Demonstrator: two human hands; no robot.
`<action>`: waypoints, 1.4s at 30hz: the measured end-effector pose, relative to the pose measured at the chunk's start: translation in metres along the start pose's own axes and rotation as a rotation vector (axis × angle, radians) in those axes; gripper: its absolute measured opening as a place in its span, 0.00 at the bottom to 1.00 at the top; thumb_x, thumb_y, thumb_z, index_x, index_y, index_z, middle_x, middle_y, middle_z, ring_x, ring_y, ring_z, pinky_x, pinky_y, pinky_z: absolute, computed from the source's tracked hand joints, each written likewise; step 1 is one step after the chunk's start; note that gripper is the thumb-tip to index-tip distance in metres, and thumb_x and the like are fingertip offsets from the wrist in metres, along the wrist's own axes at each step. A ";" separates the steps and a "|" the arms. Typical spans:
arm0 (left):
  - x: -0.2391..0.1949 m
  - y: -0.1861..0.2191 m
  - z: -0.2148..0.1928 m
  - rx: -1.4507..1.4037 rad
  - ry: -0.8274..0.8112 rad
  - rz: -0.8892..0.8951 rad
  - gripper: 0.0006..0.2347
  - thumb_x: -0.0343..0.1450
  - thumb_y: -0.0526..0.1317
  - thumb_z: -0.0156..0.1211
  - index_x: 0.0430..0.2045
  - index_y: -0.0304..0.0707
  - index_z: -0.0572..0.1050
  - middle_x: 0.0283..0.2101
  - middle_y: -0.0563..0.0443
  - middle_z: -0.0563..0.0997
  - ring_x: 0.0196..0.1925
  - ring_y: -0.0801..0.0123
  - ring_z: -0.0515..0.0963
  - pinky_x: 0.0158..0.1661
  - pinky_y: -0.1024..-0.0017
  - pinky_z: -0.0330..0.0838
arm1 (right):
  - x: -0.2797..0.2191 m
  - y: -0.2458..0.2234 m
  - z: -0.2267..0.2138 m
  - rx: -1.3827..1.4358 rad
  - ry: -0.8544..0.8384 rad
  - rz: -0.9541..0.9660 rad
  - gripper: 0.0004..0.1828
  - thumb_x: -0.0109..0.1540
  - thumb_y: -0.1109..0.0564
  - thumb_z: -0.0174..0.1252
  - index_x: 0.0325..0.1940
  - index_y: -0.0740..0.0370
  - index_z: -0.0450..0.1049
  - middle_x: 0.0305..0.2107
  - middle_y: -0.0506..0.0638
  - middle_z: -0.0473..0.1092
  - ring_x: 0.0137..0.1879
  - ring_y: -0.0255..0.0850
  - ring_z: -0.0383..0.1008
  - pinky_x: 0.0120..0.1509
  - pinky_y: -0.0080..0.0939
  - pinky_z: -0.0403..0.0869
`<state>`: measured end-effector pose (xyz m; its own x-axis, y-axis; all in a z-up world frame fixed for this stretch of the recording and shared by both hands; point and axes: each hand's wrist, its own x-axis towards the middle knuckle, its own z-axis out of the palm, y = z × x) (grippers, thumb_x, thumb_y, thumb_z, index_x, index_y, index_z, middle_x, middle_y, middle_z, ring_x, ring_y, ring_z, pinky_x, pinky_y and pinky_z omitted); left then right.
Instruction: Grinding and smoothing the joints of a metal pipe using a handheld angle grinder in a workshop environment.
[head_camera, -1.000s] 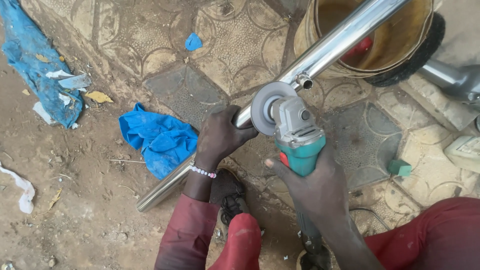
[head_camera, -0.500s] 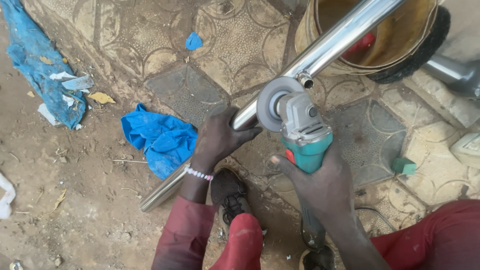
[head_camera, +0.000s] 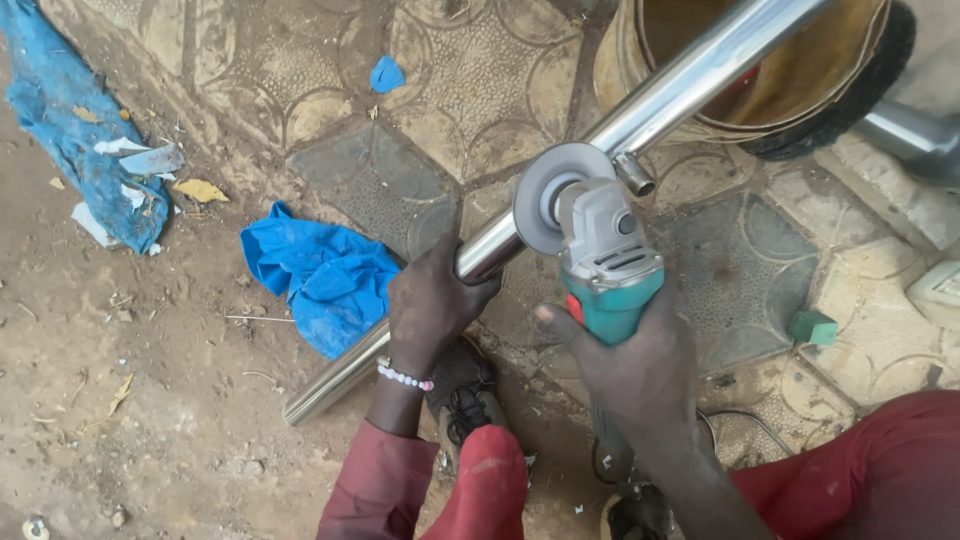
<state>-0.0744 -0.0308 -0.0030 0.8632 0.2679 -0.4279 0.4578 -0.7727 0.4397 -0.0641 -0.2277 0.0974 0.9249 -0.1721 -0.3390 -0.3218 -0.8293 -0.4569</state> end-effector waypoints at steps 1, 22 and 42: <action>-0.002 0.000 0.002 0.011 0.045 0.010 0.27 0.58 0.57 0.69 0.51 0.53 0.74 0.37 0.43 0.85 0.40 0.42 0.83 0.33 0.47 0.73 | -0.002 -0.005 -0.002 0.044 -0.017 -0.015 0.50 0.44 0.32 0.77 0.57 0.64 0.65 0.29 0.59 0.78 0.33 0.61 0.79 0.36 0.60 0.74; -0.008 0.008 0.015 0.061 0.226 0.031 0.20 0.59 0.58 0.70 0.36 0.49 0.75 0.30 0.46 0.83 0.31 0.43 0.84 0.27 0.48 0.75 | -0.001 -0.002 0.007 0.318 0.020 0.024 0.50 0.47 0.37 0.77 0.61 0.66 0.62 0.40 0.57 0.78 0.47 0.55 0.80 0.50 0.59 0.76; -0.009 -0.007 -0.015 -0.083 -0.180 0.009 0.20 0.60 0.54 0.67 0.43 0.52 0.76 0.36 0.45 0.85 0.41 0.45 0.83 0.37 0.52 0.72 | -0.027 0.068 -0.078 0.110 -0.224 0.422 0.47 0.38 0.53 0.78 0.61 0.55 0.73 0.45 0.50 0.80 0.52 0.43 0.78 0.56 0.47 0.73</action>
<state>-0.0822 -0.0191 0.0094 0.8187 0.1483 -0.5547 0.4726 -0.7228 0.5043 -0.0953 -0.3209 0.1398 0.6465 -0.3526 -0.6765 -0.6900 -0.6484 -0.3215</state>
